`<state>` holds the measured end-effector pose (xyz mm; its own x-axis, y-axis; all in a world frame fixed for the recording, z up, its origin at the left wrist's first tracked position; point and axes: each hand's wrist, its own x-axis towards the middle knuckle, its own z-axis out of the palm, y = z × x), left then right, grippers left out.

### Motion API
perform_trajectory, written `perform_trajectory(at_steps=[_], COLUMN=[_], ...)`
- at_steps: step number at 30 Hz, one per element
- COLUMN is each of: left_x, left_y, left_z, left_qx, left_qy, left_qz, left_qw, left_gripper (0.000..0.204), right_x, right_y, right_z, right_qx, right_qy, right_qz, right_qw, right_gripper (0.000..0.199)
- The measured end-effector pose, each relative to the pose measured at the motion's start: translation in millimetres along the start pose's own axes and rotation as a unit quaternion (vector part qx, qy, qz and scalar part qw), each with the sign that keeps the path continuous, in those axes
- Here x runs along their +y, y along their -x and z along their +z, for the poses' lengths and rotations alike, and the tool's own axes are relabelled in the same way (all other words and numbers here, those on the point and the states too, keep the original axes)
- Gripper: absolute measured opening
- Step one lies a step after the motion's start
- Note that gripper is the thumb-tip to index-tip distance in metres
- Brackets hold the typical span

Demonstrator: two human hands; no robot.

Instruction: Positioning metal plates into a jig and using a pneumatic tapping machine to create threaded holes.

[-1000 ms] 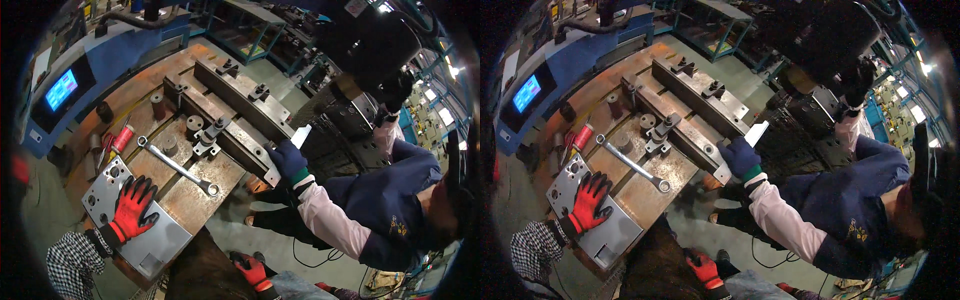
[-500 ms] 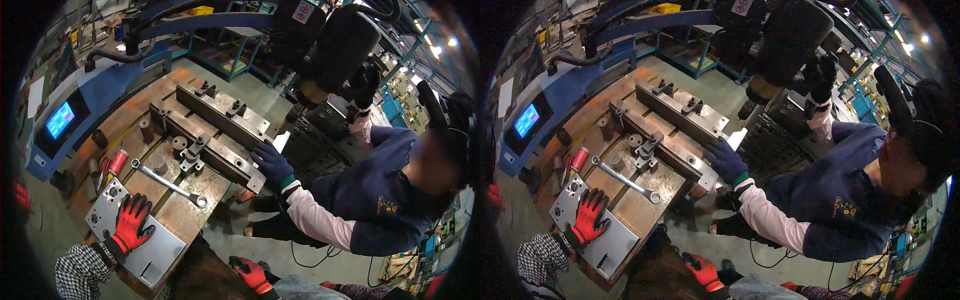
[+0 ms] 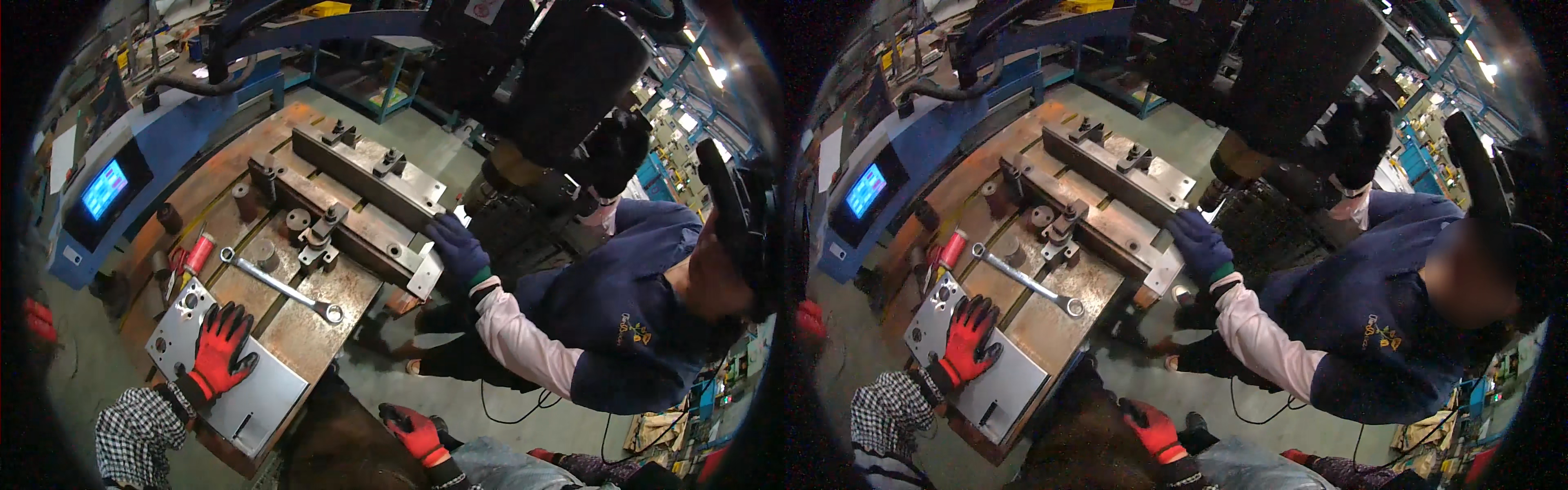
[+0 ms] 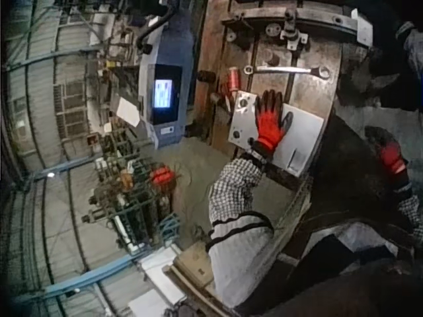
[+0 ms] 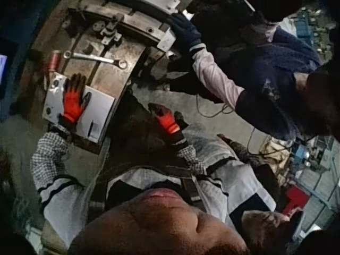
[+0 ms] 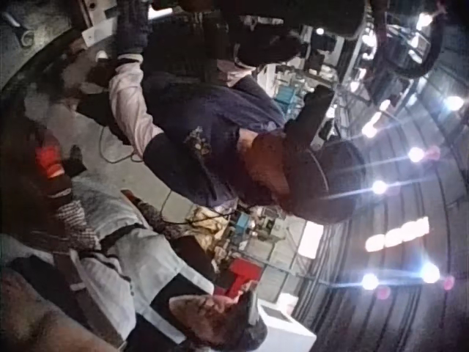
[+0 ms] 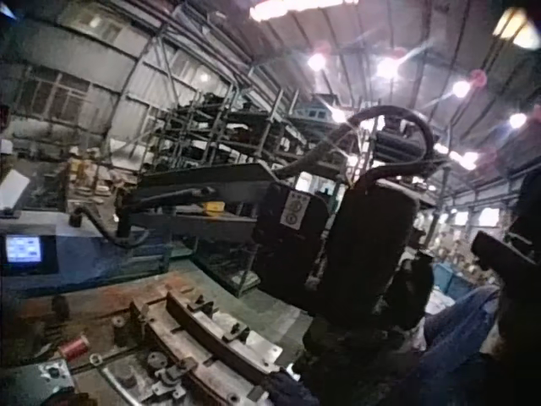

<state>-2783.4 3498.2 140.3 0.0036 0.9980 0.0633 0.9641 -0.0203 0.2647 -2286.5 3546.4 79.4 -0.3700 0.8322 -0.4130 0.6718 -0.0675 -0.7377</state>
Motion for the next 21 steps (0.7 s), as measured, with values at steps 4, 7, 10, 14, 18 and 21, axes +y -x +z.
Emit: perform_trajectory(at_steps=[4,7,10,14,18,21], left_x=[4,8,9,10,12,15], left_y=[-1,1,3,9,9,9], left_z=[0,-6,-4,-3,-3,-5], left_qx=[0.007,0.004,0.006,0.017,0.023,0.02], left_qy=[0.008,0.009,0.005,0.004,-0.019,-0.025], left_qz=[0.003,-0.001,0.005,0.006,0.01,0.008], left_qw=[1.0,1.0,1.0,1.0,1.0,0.999], left_gripper=[0.091,0.091,0.091,0.09,0.089,0.089], right_x=[5,2,17,23,-39,-85], right_y=[-2,0,2,-10,-46,-82], right_z=[0,-4,-6,-22,-48,-52], right_qx=[0.016,0.003,0.027,0.085,0.147,0.238], right_qy=[-0.017,-0.015,-0.01,-0.022,-0.07,0.023], right_qz=[-0.029,-0.019,-0.026,-0.06,-0.122,-0.2], right_qw=[0.999,1.0,0.999,0.994,0.979,0.95], right_gripper=[0.053,0.055,0.055,0.052,0.053,0.062])
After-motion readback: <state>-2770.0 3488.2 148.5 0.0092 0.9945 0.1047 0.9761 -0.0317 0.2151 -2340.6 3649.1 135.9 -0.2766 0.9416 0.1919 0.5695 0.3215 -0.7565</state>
